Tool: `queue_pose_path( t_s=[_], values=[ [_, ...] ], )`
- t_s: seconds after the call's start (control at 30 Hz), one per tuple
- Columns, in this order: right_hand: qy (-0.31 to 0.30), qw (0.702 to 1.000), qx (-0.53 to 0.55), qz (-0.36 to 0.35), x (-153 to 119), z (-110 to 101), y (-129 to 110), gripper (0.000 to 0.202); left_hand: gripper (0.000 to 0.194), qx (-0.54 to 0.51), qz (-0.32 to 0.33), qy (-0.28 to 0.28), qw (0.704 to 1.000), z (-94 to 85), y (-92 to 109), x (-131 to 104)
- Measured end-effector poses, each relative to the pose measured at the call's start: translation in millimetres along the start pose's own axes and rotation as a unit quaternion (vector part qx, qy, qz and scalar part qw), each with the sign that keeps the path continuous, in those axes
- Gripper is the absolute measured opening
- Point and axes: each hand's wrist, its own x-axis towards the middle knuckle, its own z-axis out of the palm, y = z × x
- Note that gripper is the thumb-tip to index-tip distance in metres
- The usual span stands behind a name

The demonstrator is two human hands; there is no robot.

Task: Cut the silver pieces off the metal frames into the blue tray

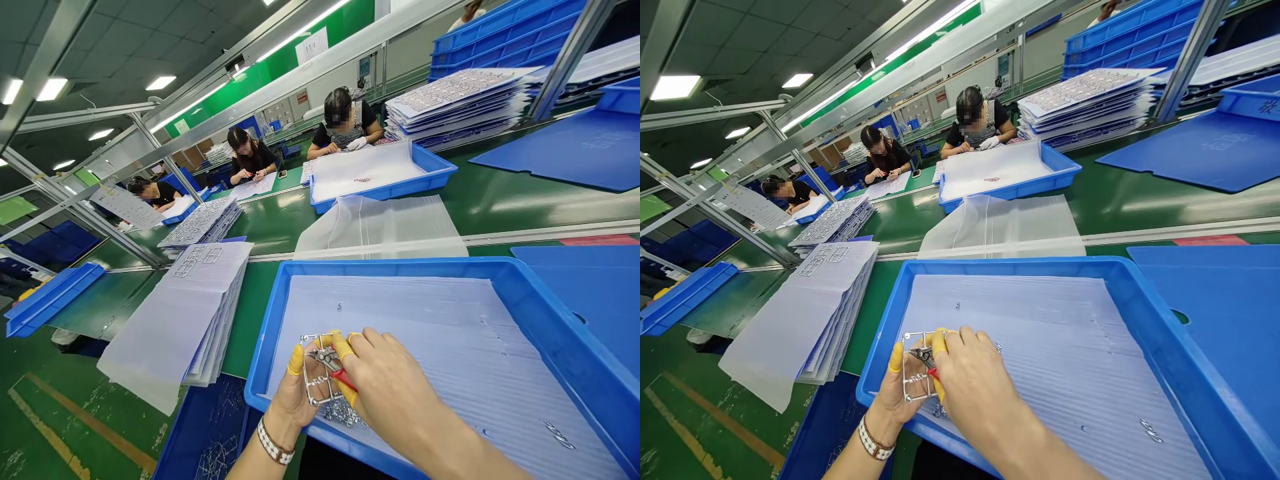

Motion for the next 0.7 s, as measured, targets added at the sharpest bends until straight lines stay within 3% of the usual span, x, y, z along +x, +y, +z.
queue_pose_path(
  t_s=[0.37, 0.7],
  values=[
    [-0.045, 0.999, -0.019, -0.005, 2.3, -5.0, -3.5, 0.014, 0.057, 0.012, -0.002, 0.024, 1.000, -9.1, -1.0, 0.5],
    [-0.076, 0.995, -0.052, -0.024, 4.9, -7.3, -5.4, 0.015, 0.054, 0.012, -0.005, 0.041, 0.999, -5.3, 0.2, 0.1]
  ],
)
